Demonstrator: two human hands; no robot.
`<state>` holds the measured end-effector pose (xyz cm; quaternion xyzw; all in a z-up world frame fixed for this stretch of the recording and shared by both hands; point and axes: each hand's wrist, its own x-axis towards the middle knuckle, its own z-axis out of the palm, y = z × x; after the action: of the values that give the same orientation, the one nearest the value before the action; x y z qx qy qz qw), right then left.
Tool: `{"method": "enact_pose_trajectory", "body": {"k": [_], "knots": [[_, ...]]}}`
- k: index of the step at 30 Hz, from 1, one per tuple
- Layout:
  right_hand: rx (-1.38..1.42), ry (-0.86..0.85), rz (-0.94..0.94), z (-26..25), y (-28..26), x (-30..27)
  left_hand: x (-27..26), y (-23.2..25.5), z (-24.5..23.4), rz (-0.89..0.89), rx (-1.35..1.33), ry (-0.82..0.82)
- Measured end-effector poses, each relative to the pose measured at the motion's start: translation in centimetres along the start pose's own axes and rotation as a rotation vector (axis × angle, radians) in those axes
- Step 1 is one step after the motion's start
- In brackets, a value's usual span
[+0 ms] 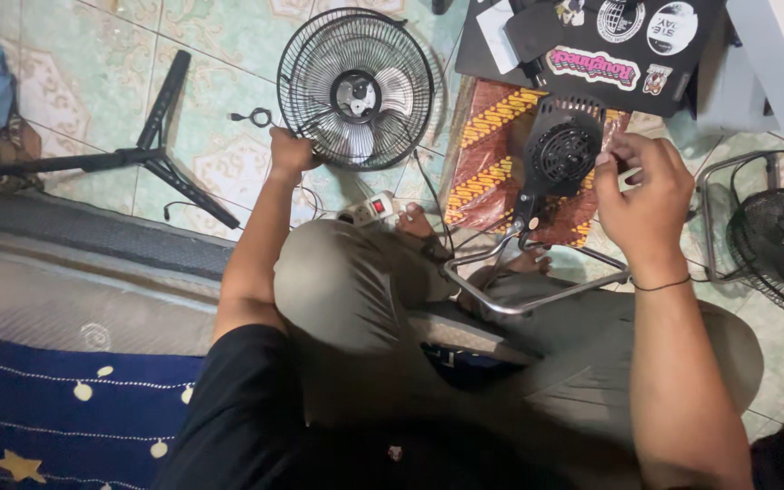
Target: The person disassembles a small table fan by removing the front grille and fan blades. They then use a screwdriver to adjust or tighten components within the fan's motor housing before reassembling the fan.
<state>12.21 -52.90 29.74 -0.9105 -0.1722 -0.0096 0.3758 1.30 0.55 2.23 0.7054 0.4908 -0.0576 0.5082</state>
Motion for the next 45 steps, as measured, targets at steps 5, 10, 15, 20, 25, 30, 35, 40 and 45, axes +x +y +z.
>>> {"method": "enact_pose_trajectory", "body": {"k": [5, 10, 15, 20, 25, 30, 35, 40, 45], "knots": [[0.025, 0.050, -0.018, -0.3, 0.5, -0.2, -2.3, 2.5, -3.6, 0.085, -0.212, -0.051], [0.011, 0.131, -0.093, 0.1, 1.1, -0.1, -7.2, 7.8, -10.3, 0.115, -0.265, -0.076], [0.361, 0.025, 0.150, 0.4, 1.8, -0.2, -13.8, 19.7, -15.9, 0.424, -0.071, -0.164], [0.688, -0.159, 0.252, -1.0, 1.2, 0.2, -24.2, 31.6, -17.0, 0.569, 0.326, -0.252], [1.141, -0.275, 0.344, -4.9, -0.6, -0.1, -33.8, 40.1, -11.4, 0.905, 0.686, -0.517], [1.205, -0.331, 0.224, -9.0, -0.5, -2.5, -39.0, 42.9, -2.1, 0.960, 0.923, -0.668], [0.703, -0.175, -0.057, -10.9, 1.2, -4.2, -38.0, 42.3, 3.8, 1.346, 0.930, -0.566], [0.864, -0.119, 0.333, -12.5, 3.5, -4.2, -34.8, 35.6, 5.4, 1.085, 0.015, -0.495], [0.977, -0.075, 0.403, -10.6, 5.0, -4.0, -32.8, 28.4, 8.4, 0.569, 0.039, -0.658]]}}
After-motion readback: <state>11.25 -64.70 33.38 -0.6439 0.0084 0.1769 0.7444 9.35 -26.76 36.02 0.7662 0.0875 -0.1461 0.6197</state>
